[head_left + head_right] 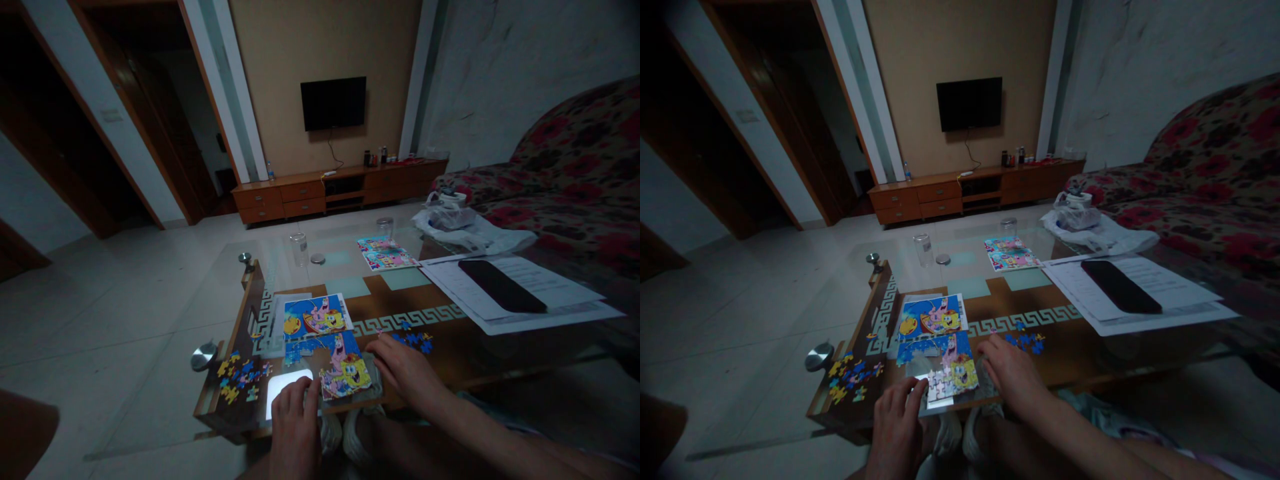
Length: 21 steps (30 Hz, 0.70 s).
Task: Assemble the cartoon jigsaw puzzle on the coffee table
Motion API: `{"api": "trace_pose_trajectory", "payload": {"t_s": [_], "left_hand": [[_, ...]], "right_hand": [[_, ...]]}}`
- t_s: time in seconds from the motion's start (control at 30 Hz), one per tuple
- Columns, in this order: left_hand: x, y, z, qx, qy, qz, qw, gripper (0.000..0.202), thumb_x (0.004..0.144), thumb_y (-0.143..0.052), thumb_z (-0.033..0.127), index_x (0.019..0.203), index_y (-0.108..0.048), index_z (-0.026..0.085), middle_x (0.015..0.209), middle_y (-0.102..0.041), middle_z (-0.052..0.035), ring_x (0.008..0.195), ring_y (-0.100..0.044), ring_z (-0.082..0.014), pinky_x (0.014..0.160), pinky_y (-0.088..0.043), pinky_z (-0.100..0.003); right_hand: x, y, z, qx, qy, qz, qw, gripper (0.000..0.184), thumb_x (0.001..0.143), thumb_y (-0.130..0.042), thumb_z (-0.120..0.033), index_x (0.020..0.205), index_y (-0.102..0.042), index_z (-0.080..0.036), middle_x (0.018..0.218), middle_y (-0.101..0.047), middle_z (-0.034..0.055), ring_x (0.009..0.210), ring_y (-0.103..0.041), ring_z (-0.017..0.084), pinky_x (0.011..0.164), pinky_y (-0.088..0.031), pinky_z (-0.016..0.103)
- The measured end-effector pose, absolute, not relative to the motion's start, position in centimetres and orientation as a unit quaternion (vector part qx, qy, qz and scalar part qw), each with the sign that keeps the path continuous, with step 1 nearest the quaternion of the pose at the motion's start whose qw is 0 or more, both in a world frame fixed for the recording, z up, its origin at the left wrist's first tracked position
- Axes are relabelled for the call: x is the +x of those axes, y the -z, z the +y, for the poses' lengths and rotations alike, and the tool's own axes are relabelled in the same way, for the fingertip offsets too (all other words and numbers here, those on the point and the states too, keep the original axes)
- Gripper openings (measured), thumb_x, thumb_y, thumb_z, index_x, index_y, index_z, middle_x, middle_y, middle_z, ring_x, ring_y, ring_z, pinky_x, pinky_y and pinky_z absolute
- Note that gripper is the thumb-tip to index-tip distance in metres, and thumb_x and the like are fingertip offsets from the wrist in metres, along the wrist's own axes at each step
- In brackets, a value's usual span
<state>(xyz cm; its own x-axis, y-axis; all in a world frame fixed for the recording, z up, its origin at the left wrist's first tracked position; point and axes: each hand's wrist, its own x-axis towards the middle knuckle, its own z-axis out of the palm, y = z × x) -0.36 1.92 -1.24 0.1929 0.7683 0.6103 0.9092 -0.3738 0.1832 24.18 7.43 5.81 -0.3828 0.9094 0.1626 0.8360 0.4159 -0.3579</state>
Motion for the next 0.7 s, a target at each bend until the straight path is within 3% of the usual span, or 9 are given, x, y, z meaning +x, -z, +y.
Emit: {"api": "trace_pose_trajectory", "payload": {"t_s": [0.43,0.7], "left_hand": [[-0.7,0.2,2.0,-0.771,0.342,-0.533,0.064,0.061,0.062,-0.049,-0.001,0.116,-0.062,0.021,0.11,-0.062,-0.0098,0.095,-0.054,-0.0241,0.077,-0.045,-0.034],[-0.8,0.0,2.2,-0.781,0.317,-0.534,0.067,0.059,0.062,-0.05,0.001,0.117,-0.061,0.02,0.114,-0.062,-0.009,0.099,-0.052,-0.0255,0.08,-0.044,-0.036]], "right_hand": [[24.1,-6.2,7.4,-0.532,-0.125,-0.823,0.157,0.024,0.089,-0.044,-0.007,0.102,-0.061,-0.016,0.1,-0.059,0.0097,0.093,-0.06,0.023,0.08,-0.049,0.036],[24.1,-6.0,7.3,-0.537,-0.108,-0.822,0.157,0.026,0.088,-0.044,-0.006,0.103,-0.063,-0.017,0.102,-0.061,0.0107,0.094,-0.061,0.024,0.08,-0.05,0.037]]}}
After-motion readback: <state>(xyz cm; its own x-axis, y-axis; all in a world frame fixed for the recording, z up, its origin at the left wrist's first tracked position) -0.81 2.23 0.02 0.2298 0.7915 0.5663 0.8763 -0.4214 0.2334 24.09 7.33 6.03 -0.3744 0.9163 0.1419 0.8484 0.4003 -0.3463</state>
